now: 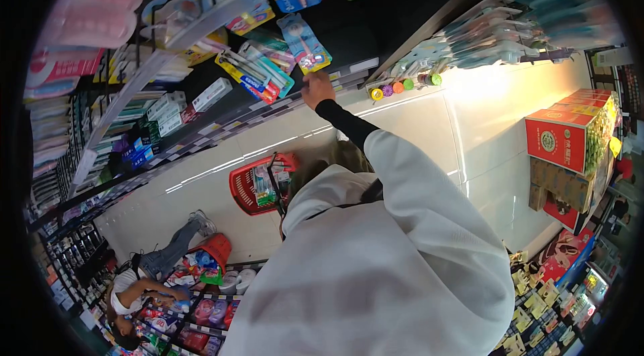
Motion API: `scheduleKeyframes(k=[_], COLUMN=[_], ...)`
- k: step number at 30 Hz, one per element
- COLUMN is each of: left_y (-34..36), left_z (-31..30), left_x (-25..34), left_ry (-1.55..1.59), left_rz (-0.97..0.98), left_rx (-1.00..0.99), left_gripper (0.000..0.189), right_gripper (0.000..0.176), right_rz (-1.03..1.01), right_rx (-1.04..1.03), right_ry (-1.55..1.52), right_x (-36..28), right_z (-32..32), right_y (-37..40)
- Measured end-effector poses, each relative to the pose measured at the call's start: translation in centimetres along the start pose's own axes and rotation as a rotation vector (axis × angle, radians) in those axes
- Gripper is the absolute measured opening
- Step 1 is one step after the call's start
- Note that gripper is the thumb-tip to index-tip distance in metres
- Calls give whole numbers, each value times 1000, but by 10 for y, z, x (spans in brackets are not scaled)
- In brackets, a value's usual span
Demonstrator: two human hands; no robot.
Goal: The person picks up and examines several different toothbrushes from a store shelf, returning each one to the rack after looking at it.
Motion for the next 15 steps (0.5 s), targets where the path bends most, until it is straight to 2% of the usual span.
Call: scheduleKeyframes(k=[1, 2, 4, 5, 10, 11, 12, 13, 14, 15], left_y=[0, 0, 1, 1, 0, -40, -42, -41, -41, -39], left_z=[2, 4, 7, 9, 16, -11, -9, -2, 5, 11], left_x=[1, 1, 4, 6, 17, -62, -57, -41, -20, 9], left_ry=[-21, -42, -81, -100, -175, 402, 403, 223, 43, -446], left_rz=[17, 35, 75, 100, 245, -78, -66, -43, -16, 91], left_rx=[3, 9, 25, 34, 89, -221, -214, -170, -124, -101], left_gripper=[23, 21, 18, 17, 16, 30, 30, 24, 34, 29], right_gripper=[26, 26, 41, 53, 67, 68, 68, 64, 64, 60], right_rz=[42, 43, 108, 154, 173, 157, 143, 152, 142, 151], right_rx=[-19, -26, 97, 67, -4, -40, -78, -90, -80, -92], right_ry=[71, 64, 212, 282, 335, 350, 365, 349, 341, 385], right_x=[3, 2, 8, 15, 25, 21, 19, 20, 19, 18], right_z=[-5, -10, -23, -19, -4, -2, 2, 7, 8, 10], right_y=[-10, -21, -39, -45, -72, -75, -76, -76, -76, -74])
Point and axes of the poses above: each hand's wrist, its own y-axis away from the middle knuckle, its own z-axis out of the palm, x = y × z, the point moved 6 cm from there along -y, towards the middle knuckle
